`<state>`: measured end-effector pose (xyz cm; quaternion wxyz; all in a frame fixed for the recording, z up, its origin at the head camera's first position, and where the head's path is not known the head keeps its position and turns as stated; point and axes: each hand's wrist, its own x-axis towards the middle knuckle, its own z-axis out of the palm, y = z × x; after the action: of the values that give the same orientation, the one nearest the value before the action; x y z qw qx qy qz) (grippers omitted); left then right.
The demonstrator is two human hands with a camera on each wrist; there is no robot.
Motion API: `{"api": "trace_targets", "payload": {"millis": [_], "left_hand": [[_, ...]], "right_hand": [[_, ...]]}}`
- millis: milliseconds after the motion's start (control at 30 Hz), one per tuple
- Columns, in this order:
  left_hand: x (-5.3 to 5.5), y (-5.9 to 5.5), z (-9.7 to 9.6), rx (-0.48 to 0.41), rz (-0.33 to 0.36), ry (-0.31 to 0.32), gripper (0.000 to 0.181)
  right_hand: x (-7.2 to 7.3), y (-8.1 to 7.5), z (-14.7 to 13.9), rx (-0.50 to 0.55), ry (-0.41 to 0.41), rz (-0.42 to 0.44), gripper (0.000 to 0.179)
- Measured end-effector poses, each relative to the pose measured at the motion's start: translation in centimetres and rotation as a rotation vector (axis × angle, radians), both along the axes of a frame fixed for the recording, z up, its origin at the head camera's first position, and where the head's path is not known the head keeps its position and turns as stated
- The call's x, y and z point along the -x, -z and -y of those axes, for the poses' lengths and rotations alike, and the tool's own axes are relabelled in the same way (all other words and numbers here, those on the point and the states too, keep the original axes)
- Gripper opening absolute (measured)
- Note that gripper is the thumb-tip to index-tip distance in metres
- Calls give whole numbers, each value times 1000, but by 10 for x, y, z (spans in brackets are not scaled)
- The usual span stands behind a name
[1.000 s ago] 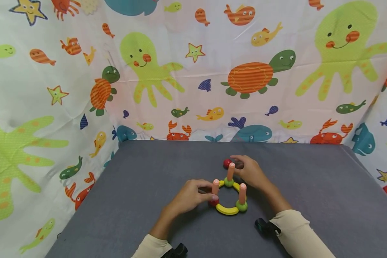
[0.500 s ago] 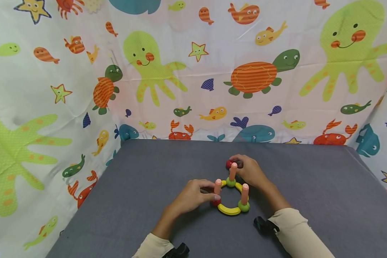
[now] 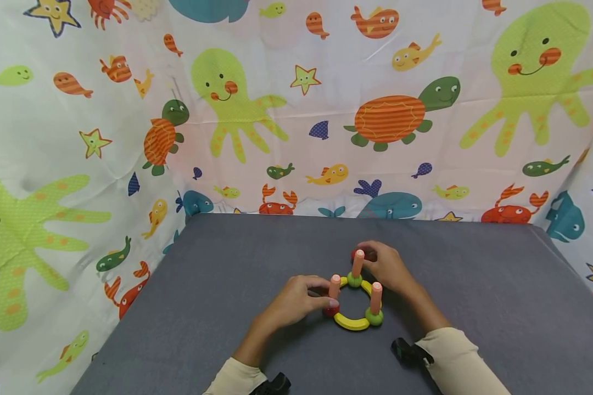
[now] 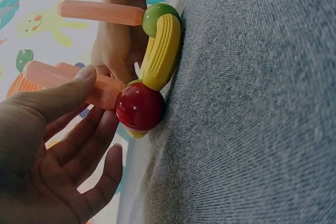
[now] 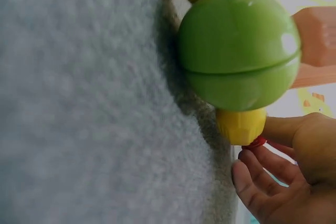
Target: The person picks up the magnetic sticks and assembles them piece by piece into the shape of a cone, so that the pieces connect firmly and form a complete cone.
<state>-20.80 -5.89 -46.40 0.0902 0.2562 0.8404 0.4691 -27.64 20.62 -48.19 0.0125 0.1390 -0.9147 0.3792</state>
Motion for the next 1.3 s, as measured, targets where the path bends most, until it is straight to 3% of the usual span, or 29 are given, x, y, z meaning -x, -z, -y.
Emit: {"api": "trace_targets", "payload": {"millis": [300,867,1300], "left_hand": [[0,0,-1,-6,2,-1,31],[-1,2,-4,2,-42,-15,30],[-1,3,-5,-18,-61,-15,30]], "right_hand": [[-21,-7,-11,16,50,-12,44],[-51,-26,-24,97,99,67,51],[-61,-42,-26,131,108,-12,55]]}}
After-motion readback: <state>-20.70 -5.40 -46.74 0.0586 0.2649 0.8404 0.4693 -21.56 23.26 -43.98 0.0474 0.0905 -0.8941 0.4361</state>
